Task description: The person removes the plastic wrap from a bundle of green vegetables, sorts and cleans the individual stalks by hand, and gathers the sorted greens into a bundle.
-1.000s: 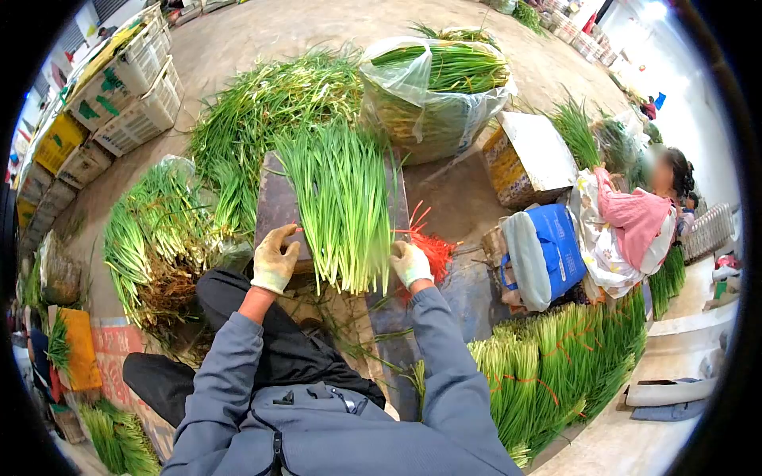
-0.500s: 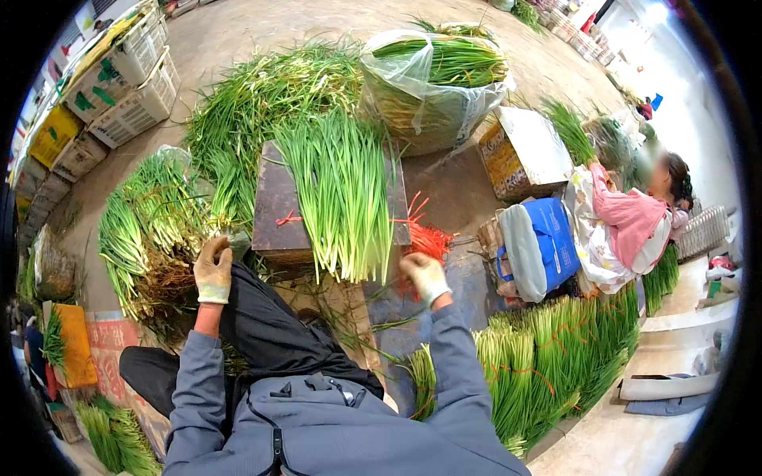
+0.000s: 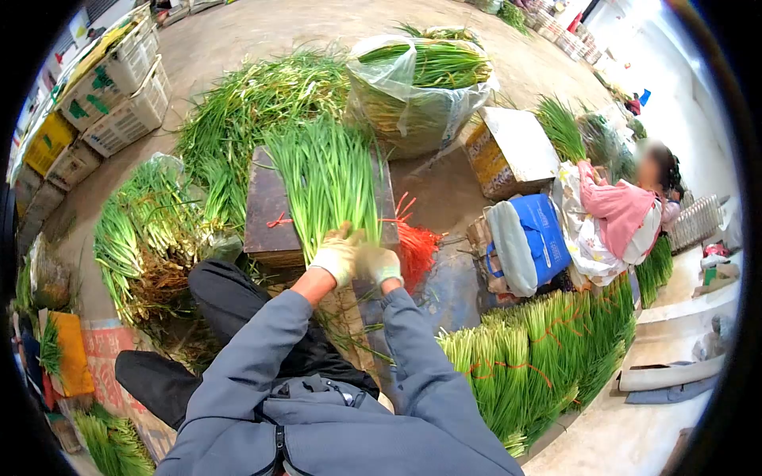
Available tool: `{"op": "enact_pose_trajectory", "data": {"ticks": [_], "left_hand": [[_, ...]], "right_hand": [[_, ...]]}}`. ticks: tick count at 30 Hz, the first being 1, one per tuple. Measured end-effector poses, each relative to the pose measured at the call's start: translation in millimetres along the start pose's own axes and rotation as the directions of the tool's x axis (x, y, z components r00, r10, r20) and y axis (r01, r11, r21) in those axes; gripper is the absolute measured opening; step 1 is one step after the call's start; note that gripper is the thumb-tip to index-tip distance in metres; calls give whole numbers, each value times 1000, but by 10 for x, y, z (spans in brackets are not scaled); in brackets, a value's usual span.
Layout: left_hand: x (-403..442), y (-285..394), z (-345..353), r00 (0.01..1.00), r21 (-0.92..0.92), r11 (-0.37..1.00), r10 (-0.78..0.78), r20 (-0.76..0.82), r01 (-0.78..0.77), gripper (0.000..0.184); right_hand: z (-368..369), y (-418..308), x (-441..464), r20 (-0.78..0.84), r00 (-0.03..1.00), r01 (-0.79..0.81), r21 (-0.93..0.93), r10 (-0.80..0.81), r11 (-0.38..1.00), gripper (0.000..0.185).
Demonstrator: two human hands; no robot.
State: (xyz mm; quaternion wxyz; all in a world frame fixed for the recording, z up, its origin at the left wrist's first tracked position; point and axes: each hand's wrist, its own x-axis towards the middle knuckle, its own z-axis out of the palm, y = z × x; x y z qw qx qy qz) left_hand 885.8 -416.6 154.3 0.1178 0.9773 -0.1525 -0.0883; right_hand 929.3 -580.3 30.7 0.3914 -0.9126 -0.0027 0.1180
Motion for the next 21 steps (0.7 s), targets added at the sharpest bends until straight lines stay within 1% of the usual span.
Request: {"op": "enact_pose_trajectory", "data": {"ticks": [1,2,3,4,5,7,8,9,11,12,13,14,15,16,17,18,19,21], "left_hand": [[53,-102,204,1000,51,999,-1,3,1,40],[3,-125,138,1000,41,999,-10,24,9,41],[-56,-151,74,999,34,999,-24,48,22,41],[-88,-198,98,998,43,999,-31,53,29,44],[-118,-236,114,998,50,998,-38,60,35,44],[-147,-294,106,999,-43,998,-37,37,38,45],[-148,-305,77,998,-66,997,-39,41,41,44],[-135,-299,59,998,-69,996,-46,36,48,44],[-107,-217,44,993,-118,987,-105,61,112,44],[-86,-178,40,991,-92,988,-117,69,123,47],[-86,-138,53,991,-94,988,-116,71,123,47],[-109,-96,70,995,-83,991,-100,27,102,52],[-125,-77,78,996,-70,994,-83,-16,82,57],[-117,-83,99,997,4,998,-61,53,60,66],[-113,-88,121,997,4,998,-62,53,62,66],[-115,-94,141,995,48,998,-54,84,50,67],[-117,-100,150,992,92,995,-48,115,38,67],[-124,-91,101,991,77,996,-54,121,45,67]], "right_hand": [[-48,-95,-41,-5,1000,29,-65,-29,997,31],[-63,-119,-55,-9,998,56,-130,-58,990,32],[-62,-149,-69,-12,997,74,-116,-76,990,33],[-86,-160,-68,33,999,25,-100,-22,995,31],[-94,-185,-98,-4,1000,18,-26,-19,999,32],[-155,-205,-109,28,999,30,53,-32,998,30],[-286,-415,-245,131,960,-279,402,247,872,27],[-315,-403,-298,160,963,-271,600,219,753,25],[-331,-304,-313,181,961,-277,688,211,671,24],[-318,-253,-327,181,960,-279,686,215,672,24],[-296,-213,-340,192,969,-246,738,153,628,22],[-271,-175,-360,200,976,-215,787,90,578,21],[-232,-140,-393,204,975,-218,786,91,578,21],[-223,-205,-464,177,982,-185,825,67,534,20],[-247,-293,-541,147,988,-150,861,43,486,19],[-366,-466,-665,185,983,-166,864,8,476,17],[-437,-484,-738,184,983,-165,864,6,475,17],[-632,-416,-889,256,961,-218,936,-106,278,13]]}}
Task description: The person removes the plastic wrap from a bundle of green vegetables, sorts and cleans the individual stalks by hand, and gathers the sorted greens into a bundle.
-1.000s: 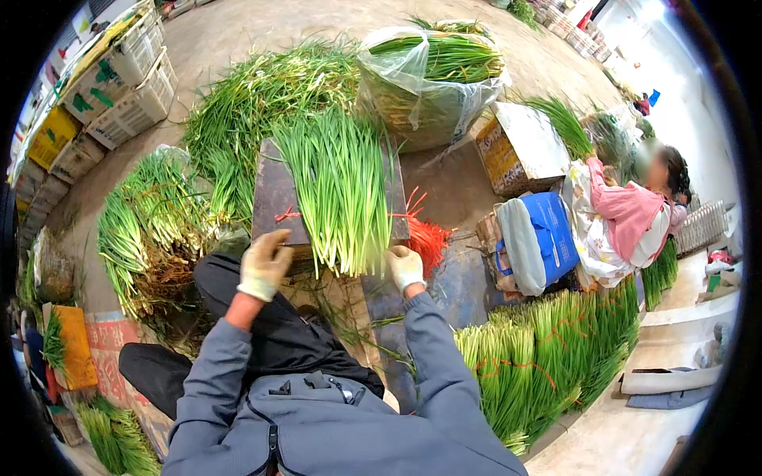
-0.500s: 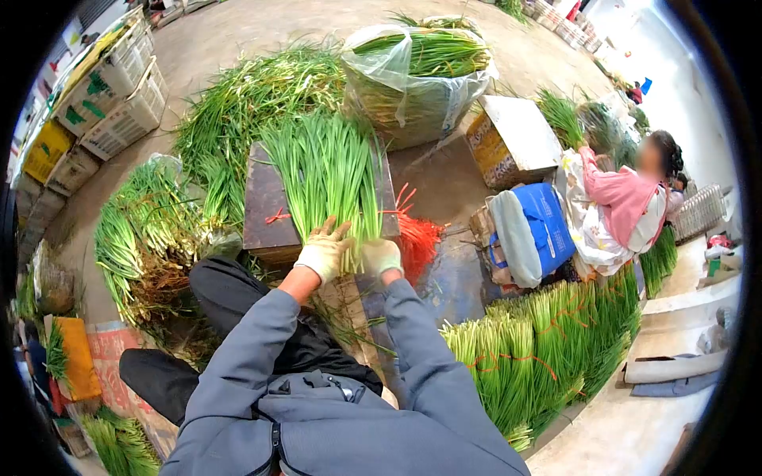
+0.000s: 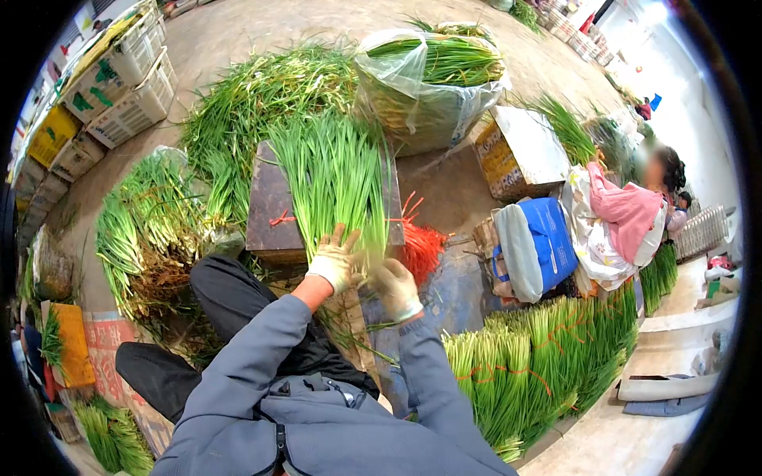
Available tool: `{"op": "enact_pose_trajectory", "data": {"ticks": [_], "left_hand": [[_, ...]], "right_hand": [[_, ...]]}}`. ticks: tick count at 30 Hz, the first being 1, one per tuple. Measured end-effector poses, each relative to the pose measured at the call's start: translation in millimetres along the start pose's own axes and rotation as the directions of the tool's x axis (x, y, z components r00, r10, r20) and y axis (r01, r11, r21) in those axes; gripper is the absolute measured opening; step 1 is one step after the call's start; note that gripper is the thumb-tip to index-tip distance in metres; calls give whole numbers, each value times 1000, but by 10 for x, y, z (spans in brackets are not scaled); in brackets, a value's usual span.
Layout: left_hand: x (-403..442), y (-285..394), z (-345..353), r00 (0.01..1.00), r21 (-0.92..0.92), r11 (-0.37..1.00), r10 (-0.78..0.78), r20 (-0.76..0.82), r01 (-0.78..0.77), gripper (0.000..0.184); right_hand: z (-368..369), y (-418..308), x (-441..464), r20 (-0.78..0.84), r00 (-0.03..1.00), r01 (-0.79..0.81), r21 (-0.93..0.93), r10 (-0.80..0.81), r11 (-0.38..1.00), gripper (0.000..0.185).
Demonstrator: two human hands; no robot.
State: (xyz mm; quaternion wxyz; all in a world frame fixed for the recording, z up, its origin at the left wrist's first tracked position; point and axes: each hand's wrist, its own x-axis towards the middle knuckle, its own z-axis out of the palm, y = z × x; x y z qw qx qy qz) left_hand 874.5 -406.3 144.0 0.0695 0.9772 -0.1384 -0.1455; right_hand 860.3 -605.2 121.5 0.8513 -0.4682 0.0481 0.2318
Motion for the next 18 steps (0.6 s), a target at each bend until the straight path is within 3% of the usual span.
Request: {"op": "enact_pose_trajectory", "data": {"ticks": [1,4,6,7,8,9,10,11,12,14,15,17,18], "left_hand": [[-17,7,-14,1000,-17,1000,-2,9,2,68],[9,-15,36,1000,-6,1000,22,-8,-22,69],[4,-24,-15,1000,-34,999,29,0,-29,72],[78,-11,45,1000,-34,999,19,16,-18,72],[138,-42,93,1000,-32,999,-8,30,9,72],[16,-69,-10,999,-96,995,12,-33,-15,71],[-150,-112,-157,994,-154,988,15,-104,-31,70],[-284,-207,-220,965,-231,968,35,-259,-98,68],[-461,-306,-274,914,-286,943,46,-404,-174,67],[-892,-547,-534,878,-299,942,-9,-478,-154,56],[-1103,-688,-587,874,-358,926,-70,-481,-123,53],[-1554,-990,-787,829,-418,902,-154,-538,-103,44],[-1809,-1138,-799,722,-361,930,-203,-661,-69,38]], "right_hand": [[159,-246,-221,15,1000,7,-53,-6,999,15],[-72,-445,-622,326,944,-47,3,44,999,20],[-314,-286,-821,261,901,-317,-153,347,936,24],[-470,-17,-840,164,860,-375,-438,483,817,30],[-627,251,-866,62,795,-413,-674,604,613,36],[-828,575,-855,-56,742,-316,-908,668,275,38],[-1073,910,-908,-133,739,-79,-991,661,-112,41],[-1207,1151,-961,-159,755,60,-949,636,-308,45],[-1188,1258,-1004,-119,808,96,-939,576,-329,48],[-769,1185,-867,102,941,93,-995,323,42,43],[-389,1000,-798,155,955,158,-987,253,10,47],[339,781,-567,236,966,227,-970,109,89,23],[662,675,-440,293,955,284,-947,48,149,15]]}}
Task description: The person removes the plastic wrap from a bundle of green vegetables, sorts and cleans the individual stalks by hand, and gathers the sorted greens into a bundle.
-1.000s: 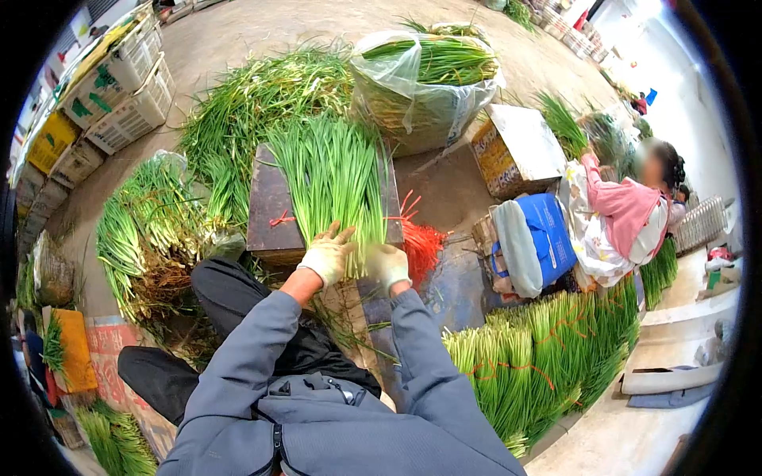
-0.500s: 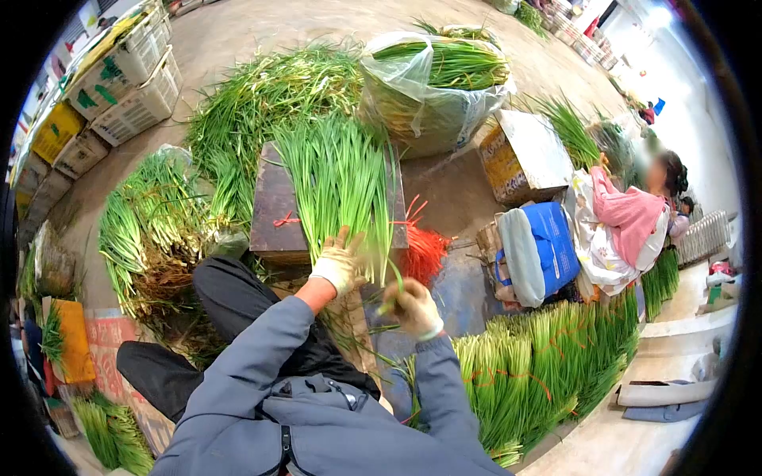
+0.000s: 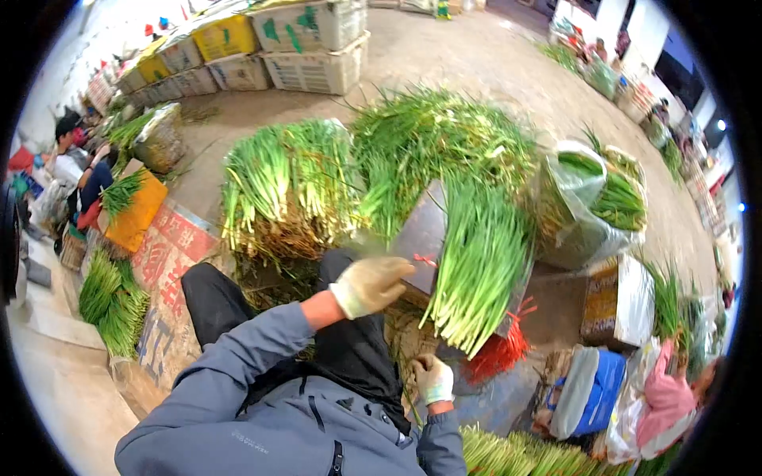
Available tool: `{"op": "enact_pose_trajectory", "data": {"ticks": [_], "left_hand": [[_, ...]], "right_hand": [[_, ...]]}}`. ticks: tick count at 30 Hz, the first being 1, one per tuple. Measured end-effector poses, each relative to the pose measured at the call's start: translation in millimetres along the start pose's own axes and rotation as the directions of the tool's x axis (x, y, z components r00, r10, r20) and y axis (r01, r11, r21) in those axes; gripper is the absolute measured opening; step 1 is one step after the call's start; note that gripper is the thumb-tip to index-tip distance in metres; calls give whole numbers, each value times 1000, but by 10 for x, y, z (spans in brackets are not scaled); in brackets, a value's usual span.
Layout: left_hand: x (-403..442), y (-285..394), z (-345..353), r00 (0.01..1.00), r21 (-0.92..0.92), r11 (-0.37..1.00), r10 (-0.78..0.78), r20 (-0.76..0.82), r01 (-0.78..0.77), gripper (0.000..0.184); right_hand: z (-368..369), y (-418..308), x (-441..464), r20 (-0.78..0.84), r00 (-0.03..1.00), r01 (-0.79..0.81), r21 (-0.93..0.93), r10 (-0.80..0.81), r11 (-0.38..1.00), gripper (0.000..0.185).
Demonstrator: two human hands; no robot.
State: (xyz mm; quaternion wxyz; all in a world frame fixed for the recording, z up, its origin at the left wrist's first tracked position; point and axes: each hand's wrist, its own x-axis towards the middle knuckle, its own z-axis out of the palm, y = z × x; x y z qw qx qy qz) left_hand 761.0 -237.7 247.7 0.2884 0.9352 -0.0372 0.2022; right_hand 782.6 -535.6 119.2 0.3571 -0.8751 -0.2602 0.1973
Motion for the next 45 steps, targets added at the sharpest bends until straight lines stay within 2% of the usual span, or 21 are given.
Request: {"op": "enact_pose_trajectory", "data": {"ticks": [2,3,6,10,12,13,16,18,19,23,26,27,30,34,35,38,40,41,42,44,45], "left_hand": [[-289,-244,-467,974,10,993,-117,-194,121,30],[-431,-288,-764,926,-44,957,-290,-240,288,29],[-855,-606,-1549,663,-60,732,-646,-377,679,29],[-1744,-1482,-1980,484,-7,685,-522,-703,729,30],[-2098,-1813,-1954,419,-124,667,-589,-691,735,30],[-2098,-1807,-2000,282,-529,551,-815,-506,645,30],[-2121,-1658,-2138,292,-628,543,-836,-464,557,30],[-2231,-1874,-2121,349,-456,631,-751,-561,627,31],[-2212,-1797,-2185,362,-429,633,-746,-559,644,31],[-2242,-1880,-2230,374,-545,634,-769,-518,549,30],[-2184,-1869,-2347,377,-523,606,-790,-483,600,30],[-2183,-1962,-2279,395,-525,626,-776,-492,577,29],[-2039,-1912,-2232,401,-678,522,-848,-347,517,28],[-1906,-1715,-2213,487,-719,503,-834,-259,479,31],[-1916,-1764,-2152,491,-714,503,-834,-253,487,31],[-1902,-1860,-2016,538,-746,476,-822,-188,465,44],[-1862,-1746,-2071,527,-845,378,-838,-138,380,53],[-1831,-1688,-2125,540,-902,254,-841,-27,350,68],[-1805,-1826,-2001,538,-897,255,-843,-23,361,68],[-1711,-2034,-1780,424,-773,444,-870,-252,452,66],[-1699,-1964,-1807,440,-875,290,-892,-102,387,71]], "right_hand": [[-176,-782,350,-54,985,166,81,-162,983,11],[-198,-1201,478,-83,967,247,102,-240,964,12],[102,-1973,990,-35,891,448,241,-453,861,20],[673,-3030,1705,139,824,556,-17,-549,831,34],[1042,-3452,2013,159,772,635,-211,-615,743,35],[1183,-3658,2129,196,829,558,-212,-525,802,40],[1743,-3952,2428,176,902,432,-407,-395,805,55],[2175,-3775,2776,136,863,488,-472,-486,734,72],[2277,-3769,2893,194,920,391,-474,-340,789,66],[2008,-3796,3140,409,875,328,-108,-259,939,36],[1399,-4548,2359,308,906,228,224,-291,948,40],[1528,-4260,2642,292,865,373,170,-408,912,40],[1678,-4007,2636,282,935,223,9,-217,975,37],[1901,-3614,2534,146,888,411,170,-436,896,39],[1885,-3651,2382,46,877,472,104,-478,875,41],[1815,-3781,2044,55,915,403,-35,-401,915,66],[1691,-3945,1729,102,938,340,-90,-331,936,49],[1792,-3848,1673,20,876,482,-77,-482,873,41],[1870,-3729,1595,-44,809,575,-149,-587,804,42],[1906,-3756,1388,88,776,623,-263,-625,736,43],[1959,-3724,1303,92,740,665,-246,-666,705,41]]}}
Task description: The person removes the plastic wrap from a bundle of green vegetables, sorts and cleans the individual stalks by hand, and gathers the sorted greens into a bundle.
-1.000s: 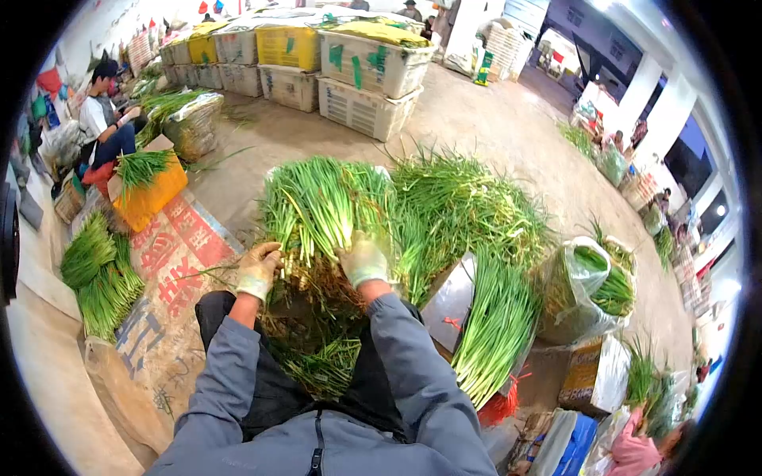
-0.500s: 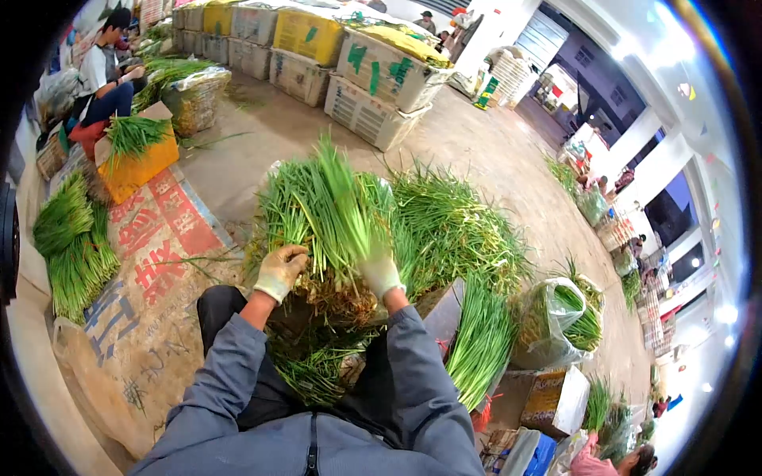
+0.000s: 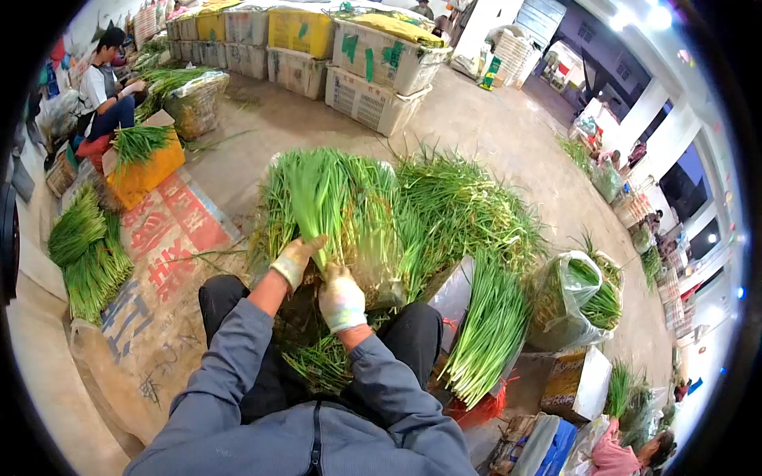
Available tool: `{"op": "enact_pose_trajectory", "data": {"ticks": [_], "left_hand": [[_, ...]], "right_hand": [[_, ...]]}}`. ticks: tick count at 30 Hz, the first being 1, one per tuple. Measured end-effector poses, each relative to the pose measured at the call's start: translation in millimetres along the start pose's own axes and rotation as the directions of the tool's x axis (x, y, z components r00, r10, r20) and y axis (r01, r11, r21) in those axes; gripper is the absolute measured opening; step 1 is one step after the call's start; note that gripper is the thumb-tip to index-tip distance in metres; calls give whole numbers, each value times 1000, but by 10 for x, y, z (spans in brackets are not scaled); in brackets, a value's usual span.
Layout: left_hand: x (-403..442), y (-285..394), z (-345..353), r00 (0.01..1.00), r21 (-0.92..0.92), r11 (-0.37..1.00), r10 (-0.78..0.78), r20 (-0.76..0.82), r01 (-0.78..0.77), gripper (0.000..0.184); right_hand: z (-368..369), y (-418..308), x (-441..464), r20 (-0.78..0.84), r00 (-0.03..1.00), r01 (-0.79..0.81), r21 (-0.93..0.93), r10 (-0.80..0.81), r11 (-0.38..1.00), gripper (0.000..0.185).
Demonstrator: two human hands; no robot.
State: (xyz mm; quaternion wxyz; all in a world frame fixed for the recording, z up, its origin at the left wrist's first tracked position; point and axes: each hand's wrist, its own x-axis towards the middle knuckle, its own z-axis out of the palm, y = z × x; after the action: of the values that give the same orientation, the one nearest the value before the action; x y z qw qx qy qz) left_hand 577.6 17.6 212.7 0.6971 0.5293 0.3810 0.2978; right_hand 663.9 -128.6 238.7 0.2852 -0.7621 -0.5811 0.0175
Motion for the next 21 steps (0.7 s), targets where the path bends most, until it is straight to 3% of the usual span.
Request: {"op": "enact_pose_trajectory", "data": {"ticks": [1,3,4,5,6,8,11,13,15,16,17,19,21], "left_hand": [[-171,222,70,987,-47,990,-133,-90,130,62],[-84,92,33,949,-105,982,-177,-262,154,46],[141,-190,-169,967,-140,979,-175,-187,151,37],[-26,0,-128,912,-18,994,-109,-396,111,38],[-18,-10,-228,942,-220,975,-101,-319,30,38],[20,-11,-442,976,-580,809,-38,-216,-97,37],[-85,113,-526,964,-663,745,-115,-238,-75,31],[-232,115,-548,976,-663,745,-89,-199,-67,30],[-351,163,-514,996,-701,711,-16,-87,-50,40],[-358,102,-535,995,-676,731,50,-84,-94,43],[-393,120,-520,995,-674,733,49,-82,-92,43],[-476,155,-475,999,-601,798,20,-45,-43,48],[-541,168,-434,996,-582,810,86,6,-67,49]], "right_hand": [[17,-42,-51,-7,999,42,40,-42,998,43],[29,-23,-161,-12,999,31,101,-30,994,41],[19,19,-236,22,1000,15,128,-18,992,37],[2,76,-321,57,998,0,154,-9,988,33],[78,204,-435,84,997,-10,147,-2,989,30],[155,423,-713,103,995,-10,221,-14,975,24],[286,724,-1013,118,991,-108,347,71,932,19],[370,863,-1074,-6,991,-114,477,133,871,22],[147,781,-964,240,889,-427,745,391,513,22],[159,816,-883,4,955,-204,733,296,649,21],[132,819,-758,15,933,-270,688,359,674,20],[80,777,-433,-179,949,-126,542,261,831,19],[67,734,-16,-235,958,-87,310,165,947,22]]}}
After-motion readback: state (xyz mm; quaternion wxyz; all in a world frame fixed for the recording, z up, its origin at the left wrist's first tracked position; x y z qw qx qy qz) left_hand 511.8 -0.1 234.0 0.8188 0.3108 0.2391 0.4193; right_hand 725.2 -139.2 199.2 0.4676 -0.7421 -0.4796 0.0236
